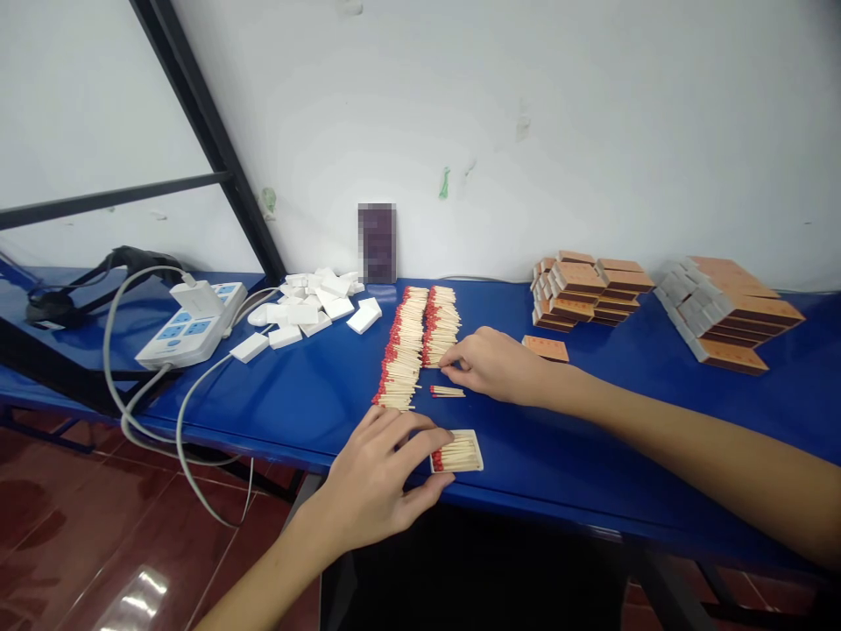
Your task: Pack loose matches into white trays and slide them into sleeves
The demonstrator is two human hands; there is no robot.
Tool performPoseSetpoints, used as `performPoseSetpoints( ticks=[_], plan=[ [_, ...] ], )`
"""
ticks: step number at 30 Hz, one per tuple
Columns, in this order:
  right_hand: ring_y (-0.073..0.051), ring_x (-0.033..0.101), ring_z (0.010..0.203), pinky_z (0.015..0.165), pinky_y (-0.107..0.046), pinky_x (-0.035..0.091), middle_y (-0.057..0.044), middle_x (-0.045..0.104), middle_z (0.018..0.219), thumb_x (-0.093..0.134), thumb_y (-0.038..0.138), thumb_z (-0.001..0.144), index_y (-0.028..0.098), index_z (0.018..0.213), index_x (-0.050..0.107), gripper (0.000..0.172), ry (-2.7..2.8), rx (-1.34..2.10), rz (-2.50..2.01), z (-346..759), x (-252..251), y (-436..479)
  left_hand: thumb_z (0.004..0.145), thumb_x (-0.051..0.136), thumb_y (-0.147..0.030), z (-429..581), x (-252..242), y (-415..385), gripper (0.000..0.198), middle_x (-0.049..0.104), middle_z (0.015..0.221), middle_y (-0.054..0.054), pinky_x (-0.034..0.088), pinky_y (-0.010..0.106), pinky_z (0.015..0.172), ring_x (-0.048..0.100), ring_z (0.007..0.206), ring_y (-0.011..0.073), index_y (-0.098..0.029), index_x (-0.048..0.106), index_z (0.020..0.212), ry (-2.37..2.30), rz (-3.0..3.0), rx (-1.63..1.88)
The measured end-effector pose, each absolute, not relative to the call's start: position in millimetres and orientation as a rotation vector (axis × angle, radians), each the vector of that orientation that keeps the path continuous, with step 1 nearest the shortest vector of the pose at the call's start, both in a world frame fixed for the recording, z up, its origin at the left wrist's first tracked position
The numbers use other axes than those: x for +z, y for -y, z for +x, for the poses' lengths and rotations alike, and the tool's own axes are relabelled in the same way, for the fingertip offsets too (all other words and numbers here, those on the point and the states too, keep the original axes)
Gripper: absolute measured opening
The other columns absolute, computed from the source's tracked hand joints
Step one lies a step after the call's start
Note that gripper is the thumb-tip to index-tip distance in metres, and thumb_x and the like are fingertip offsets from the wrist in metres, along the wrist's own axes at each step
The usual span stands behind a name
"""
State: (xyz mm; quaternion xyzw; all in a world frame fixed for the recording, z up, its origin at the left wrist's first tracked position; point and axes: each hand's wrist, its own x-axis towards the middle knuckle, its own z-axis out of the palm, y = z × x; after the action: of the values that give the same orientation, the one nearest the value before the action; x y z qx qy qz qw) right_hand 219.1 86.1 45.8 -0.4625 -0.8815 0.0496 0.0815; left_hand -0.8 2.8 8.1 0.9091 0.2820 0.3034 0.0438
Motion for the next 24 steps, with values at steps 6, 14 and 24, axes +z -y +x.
performPoseSetpoints(
  ticks=[6, 14, 24],
  plan=[
    [-0.015, 0.059, 0.063, 0.056, -0.026, 0.03, -0.003, 0.071, 0.07, 0.055, 0.021, 0.086, 0.02, 0.077, 0.074, 0.022, 2.626, 0.152, -1.411, 219.9, 42.8, -88.7, 0.093, 0.06, -0.029, -0.8, 7.9, -2.8, 0.02, 0.067, 0.105, 0.006, 0.044, 0.034, 0.084, 0.062, 0.09, 0.0192, -0.021, 0.061, 0.111, -0.87, 2.779, 0.919],
    [-0.014, 0.058, 0.064, 0.057, -0.024, 0.034, -0.001, 0.07, 0.071, 0.059, 0.02, 0.08, 0.021, 0.074, 0.071, 0.014, 2.584, 0.288, -1.446, 219.0, 49.2, -83.9, 0.093, 0.061, -0.028, -0.7, 8.7, -2.9, 0.019, 0.067, 0.104, 0.006, 0.043, 0.034, 0.083, 0.061, 0.089, 0.0195, -0.02, 0.061, 0.11, -0.867, 2.782, 0.922],
    [-0.01, 0.052, 0.057, 0.055, -0.022, 0.034, 0.003, 0.063, 0.063, 0.062, 0.023, 0.079, 0.02, 0.074, 0.069, 0.009, 2.603, 0.524, -1.358, 223.2, 65.2, -80.2, 0.092, 0.061, -0.028, -1.3, 7.6, -2.3, 0.019, 0.067, 0.105, 0.005, 0.042, 0.035, 0.084, 0.061, 0.091, 0.0199, -0.021, 0.06, 0.11, -0.868, 2.756, 0.91]
  ],
)
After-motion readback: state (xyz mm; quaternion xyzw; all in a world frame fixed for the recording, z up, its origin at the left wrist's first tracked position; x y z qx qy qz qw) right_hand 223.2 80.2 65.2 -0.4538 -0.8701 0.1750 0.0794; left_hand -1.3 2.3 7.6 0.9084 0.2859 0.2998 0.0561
